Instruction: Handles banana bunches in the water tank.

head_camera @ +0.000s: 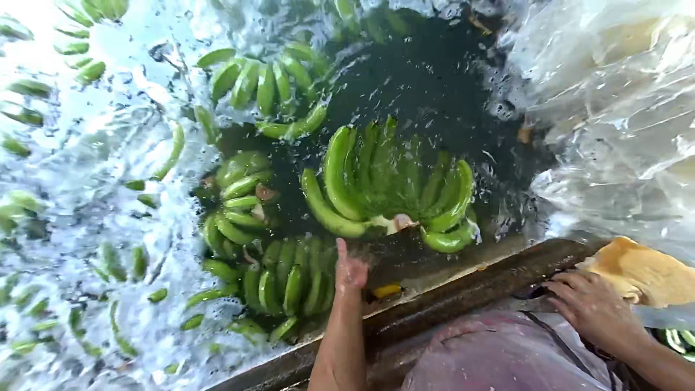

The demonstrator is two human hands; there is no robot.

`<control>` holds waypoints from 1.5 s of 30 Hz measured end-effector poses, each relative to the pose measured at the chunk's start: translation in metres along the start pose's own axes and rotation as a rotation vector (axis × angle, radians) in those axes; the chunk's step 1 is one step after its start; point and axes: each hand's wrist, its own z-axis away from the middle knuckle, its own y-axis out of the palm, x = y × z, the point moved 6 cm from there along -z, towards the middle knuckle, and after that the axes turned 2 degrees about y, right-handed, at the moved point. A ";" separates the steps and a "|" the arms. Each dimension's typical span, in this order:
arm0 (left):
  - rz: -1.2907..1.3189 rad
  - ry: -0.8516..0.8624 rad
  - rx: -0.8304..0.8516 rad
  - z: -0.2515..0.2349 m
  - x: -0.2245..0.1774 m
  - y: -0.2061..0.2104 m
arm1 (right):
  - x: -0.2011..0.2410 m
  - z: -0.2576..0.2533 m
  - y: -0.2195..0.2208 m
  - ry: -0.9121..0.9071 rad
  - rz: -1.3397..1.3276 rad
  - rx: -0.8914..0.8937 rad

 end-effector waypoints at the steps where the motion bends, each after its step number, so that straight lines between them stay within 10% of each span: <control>1: 0.035 0.006 -0.025 -0.008 -0.003 -0.003 | 0.001 0.000 0.000 0.005 0.014 0.001; 11: 0.043 0.276 -0.195 -0.020 -0.014 0.013 | 0.002 -0.017 -0.004 0.041 0.009 0.126; 23: 0.106 0.028 0.157 -0.001 -0.017 0.030 | -0.003 -0.025 -0.020 -0.023 -0.008 0.241; 31: 0.142 0.051 0.177 0.018 -0.012 0.035 | 0.040 -0.114 -0.070 0.409 -0.436 0.023; 45: 0.263 0.158 0.106 0.087 0.035 0.053 | 0.065 -0.242 -0.004 0.721 -0.489 0.133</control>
